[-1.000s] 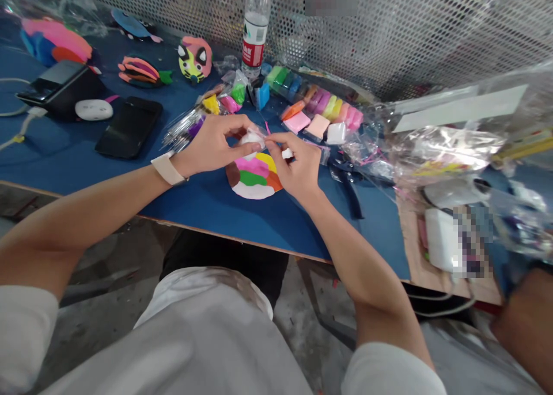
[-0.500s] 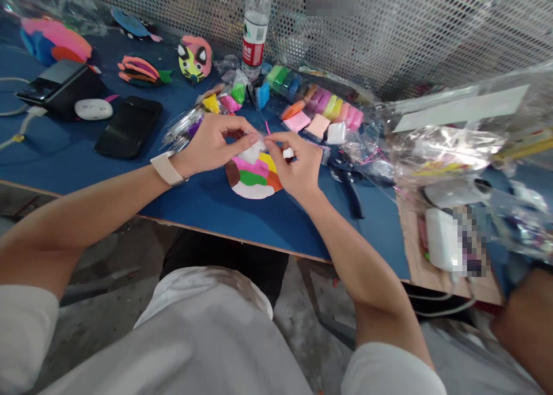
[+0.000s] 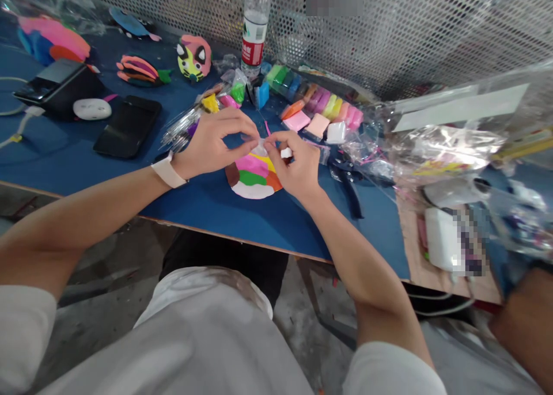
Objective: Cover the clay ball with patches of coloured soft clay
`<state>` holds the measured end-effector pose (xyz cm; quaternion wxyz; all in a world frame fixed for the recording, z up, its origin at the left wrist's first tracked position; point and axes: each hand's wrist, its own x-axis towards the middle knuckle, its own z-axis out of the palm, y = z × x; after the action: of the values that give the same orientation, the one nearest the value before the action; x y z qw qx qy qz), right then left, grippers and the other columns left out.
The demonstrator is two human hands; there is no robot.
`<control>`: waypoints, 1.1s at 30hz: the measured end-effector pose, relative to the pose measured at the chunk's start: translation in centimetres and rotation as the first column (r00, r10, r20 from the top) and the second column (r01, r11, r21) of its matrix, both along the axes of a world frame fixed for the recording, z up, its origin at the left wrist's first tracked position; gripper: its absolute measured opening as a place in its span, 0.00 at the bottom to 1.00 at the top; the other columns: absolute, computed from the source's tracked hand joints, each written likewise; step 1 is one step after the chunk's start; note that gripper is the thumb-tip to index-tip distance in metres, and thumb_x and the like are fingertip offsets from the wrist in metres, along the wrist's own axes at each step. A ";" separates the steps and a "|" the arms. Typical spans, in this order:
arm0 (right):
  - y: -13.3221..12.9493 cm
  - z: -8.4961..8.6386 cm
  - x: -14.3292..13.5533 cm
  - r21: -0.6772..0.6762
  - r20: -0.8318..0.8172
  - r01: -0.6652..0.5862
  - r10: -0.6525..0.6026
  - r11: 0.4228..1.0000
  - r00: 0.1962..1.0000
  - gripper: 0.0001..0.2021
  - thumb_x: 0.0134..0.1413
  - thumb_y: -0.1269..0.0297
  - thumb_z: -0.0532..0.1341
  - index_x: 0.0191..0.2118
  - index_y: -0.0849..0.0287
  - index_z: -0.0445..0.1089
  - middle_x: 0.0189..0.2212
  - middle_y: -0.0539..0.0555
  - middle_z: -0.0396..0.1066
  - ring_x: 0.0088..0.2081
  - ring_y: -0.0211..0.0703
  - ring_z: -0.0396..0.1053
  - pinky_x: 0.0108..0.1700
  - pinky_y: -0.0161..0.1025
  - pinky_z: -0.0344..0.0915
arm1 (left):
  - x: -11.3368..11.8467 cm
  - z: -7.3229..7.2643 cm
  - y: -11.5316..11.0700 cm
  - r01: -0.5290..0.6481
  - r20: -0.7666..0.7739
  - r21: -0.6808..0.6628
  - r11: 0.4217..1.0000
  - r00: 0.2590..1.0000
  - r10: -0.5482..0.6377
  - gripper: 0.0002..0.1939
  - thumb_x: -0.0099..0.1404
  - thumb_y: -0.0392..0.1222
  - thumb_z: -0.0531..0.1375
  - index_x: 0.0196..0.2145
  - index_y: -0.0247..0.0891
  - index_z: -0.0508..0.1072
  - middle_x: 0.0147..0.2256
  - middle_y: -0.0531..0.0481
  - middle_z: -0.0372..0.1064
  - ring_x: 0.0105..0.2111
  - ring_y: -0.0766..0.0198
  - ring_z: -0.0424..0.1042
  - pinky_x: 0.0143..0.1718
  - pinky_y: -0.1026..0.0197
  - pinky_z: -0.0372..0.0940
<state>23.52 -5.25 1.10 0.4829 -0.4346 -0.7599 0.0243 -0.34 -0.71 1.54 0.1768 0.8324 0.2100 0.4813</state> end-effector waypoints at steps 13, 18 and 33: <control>-0.3 -0.3 -0.3 0.003 0.125 -0.010 0.010 1.000 0.992 0.26 0.83 0.35 0.57 0.46 0.51 0.78 0.34 0.53 0.79 0.32 0.46 0.76 0.39 0.45 0.75 | 0.1 -0.6 0.4 -0.029 -0.137 0.201 0.979 0.989 0.057 0.14 0.86 0.52 0.55 0.42 0.47 0.73 0.42 0.42 0.77 0.45 0.46 0.77 0.49 0.36 0.75; -0.3 -0.3 -0.3 -0.013 0.100 -0.008 0.009 1.000 0.995 0.26 0.82 0.34 0.59 0.45 0.51 0.79 0.32 0.52 0.78 0.30 0.46 0.74 0.38 0.45 0.76 | 0.2 -0.6 0.6 -0.010 -0.167 0.183 0.983 0.985 0.041 0.11 0.85 0.52 0.57 0.42 0.49 0.72 0.42 0.44 0.77 0.45 0.48 0.75 0.50 0.36 0.73; -0.4 0.2 -0.4 0.023 0.010 -0.056 0.055 0.998 0.998 0.24 0.82 0.37 0.61 0.44 0.52 0.81 0.28 0.47 0.70 0.25 0.39 0.65 0.31 0.41 0.67 | -0.1 -0.5 0.6 -0.014 -0.059 0.269 0.963 0.998 0.031 0.20 0.90 0.57 0.50 0.44 0.46 0.72 0.39 0.43 0.75 0.41 0.52 0.72 0.45 0.43 0.73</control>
<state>23.15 -5.66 1.29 0.4835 -0.4077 -0.7742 0.0266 -0.40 -0.14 1.07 0.0502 0.8610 0.1579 0.4809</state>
